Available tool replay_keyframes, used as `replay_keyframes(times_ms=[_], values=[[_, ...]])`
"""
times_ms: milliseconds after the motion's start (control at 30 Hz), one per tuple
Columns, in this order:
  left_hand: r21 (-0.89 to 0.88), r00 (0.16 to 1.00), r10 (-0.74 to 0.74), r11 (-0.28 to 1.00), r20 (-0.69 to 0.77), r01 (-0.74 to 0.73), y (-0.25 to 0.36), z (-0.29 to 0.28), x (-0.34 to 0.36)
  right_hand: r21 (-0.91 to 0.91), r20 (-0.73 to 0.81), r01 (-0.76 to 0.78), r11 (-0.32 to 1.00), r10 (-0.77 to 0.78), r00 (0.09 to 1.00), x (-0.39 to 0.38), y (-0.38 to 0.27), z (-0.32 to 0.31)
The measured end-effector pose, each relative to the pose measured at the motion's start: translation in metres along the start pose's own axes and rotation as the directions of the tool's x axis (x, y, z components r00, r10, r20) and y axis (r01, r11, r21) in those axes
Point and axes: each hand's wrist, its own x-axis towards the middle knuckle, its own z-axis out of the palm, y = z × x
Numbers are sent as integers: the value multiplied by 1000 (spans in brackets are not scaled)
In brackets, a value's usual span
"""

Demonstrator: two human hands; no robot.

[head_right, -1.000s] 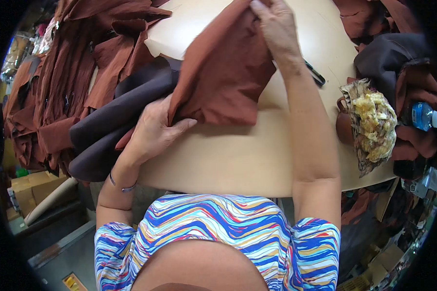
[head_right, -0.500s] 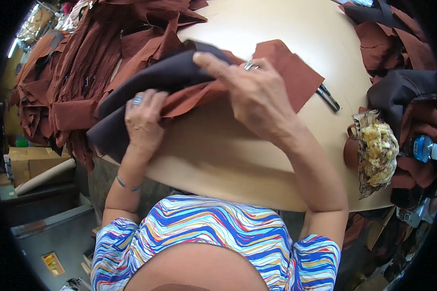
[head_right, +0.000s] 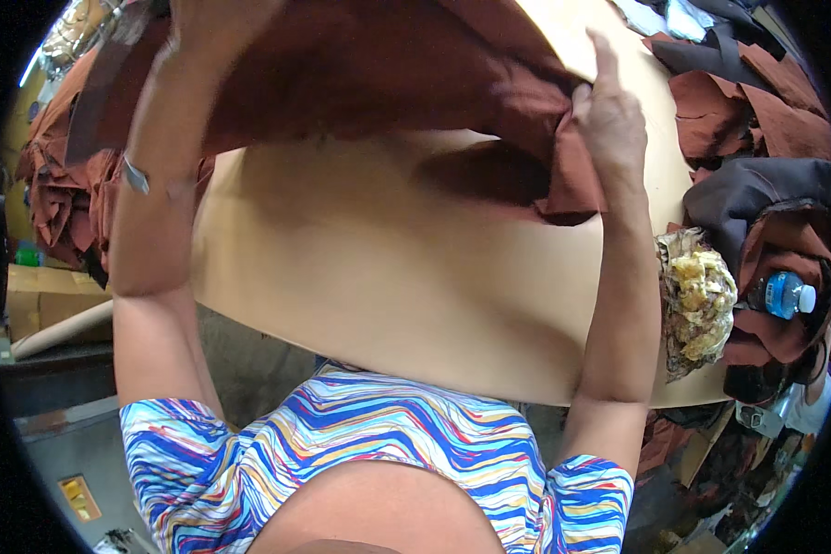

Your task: The person aligns two pieces of reddish-brown fabric and holds them together by hand. The person picks up a small pincushion and places it next to the fabric, then handles various fabric strips and pieces on the table.

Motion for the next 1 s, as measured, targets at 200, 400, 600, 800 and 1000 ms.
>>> replay_keyframes(times_ms=[200, 400, 600, 800, 1000], values=[[-515, 636, 158, 744, 755, 427, 120, -57, -100, -219, 218, -256, 941, 303, 928, -34, 22, 26], [-272, 577, -226, 711, 785, 648, 119, -40, -157, -111, 124, -141, 984, 154, 980, -33, 19, 19], [-179, 502, -301, 689, 811, 702, 113, -22, -164, 117, 406, 129, 985, -166, 899, -42, -7, 13], [-65, 451, -397, 689, 800, 722, 115, 26, -161, 262, 433, 56, 963, -169, 886, -49, -40, 5], [-173, 592, -380, 722, 710, 670, 114, 48, -159, 424, 507, -44, 905, -197, 839, -36, -69, -65]])
